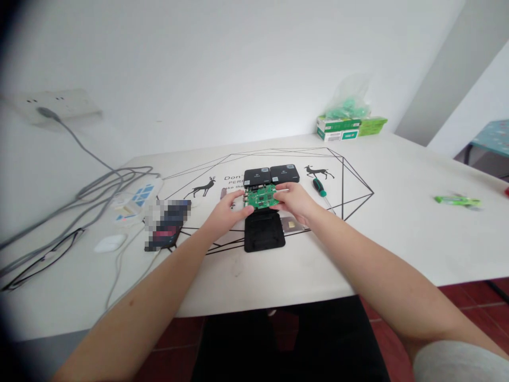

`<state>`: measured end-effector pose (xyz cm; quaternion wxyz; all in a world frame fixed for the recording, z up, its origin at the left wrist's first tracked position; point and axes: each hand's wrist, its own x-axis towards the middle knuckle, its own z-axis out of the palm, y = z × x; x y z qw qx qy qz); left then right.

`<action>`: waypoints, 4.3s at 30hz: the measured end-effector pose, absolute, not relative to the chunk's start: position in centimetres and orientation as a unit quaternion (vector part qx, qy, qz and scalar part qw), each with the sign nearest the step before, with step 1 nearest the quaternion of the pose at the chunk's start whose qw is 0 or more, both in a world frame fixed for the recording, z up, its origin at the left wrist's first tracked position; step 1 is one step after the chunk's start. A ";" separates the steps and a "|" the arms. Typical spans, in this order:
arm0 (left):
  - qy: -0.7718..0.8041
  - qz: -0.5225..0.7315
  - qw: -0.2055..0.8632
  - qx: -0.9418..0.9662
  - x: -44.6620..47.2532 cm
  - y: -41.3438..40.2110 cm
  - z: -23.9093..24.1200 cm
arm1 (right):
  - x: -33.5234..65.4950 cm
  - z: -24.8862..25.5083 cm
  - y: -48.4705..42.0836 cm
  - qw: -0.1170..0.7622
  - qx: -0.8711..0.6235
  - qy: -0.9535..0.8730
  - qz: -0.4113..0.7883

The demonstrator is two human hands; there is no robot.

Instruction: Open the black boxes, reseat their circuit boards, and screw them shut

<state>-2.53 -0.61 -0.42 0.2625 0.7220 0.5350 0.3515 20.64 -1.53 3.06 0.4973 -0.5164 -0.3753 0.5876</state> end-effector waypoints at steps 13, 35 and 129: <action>0.518 0.330 0.177 0.769 -3.3 0.8 -2.2 | 21.3 1.9 -0.9 0.442 -0.549 -0.495 0.509; 0.513 0.318 0.142 0.785 -3.0 0.7 -1.3 | 22.7 0.2 0.1 0.400 -0.446 -0.523 0.606; 0.522 0.283 0.230 0.771 -2.8 -0.1 -0.9 | 22.2 0.2 0.2 0.217 -0.553 -0.780 0.197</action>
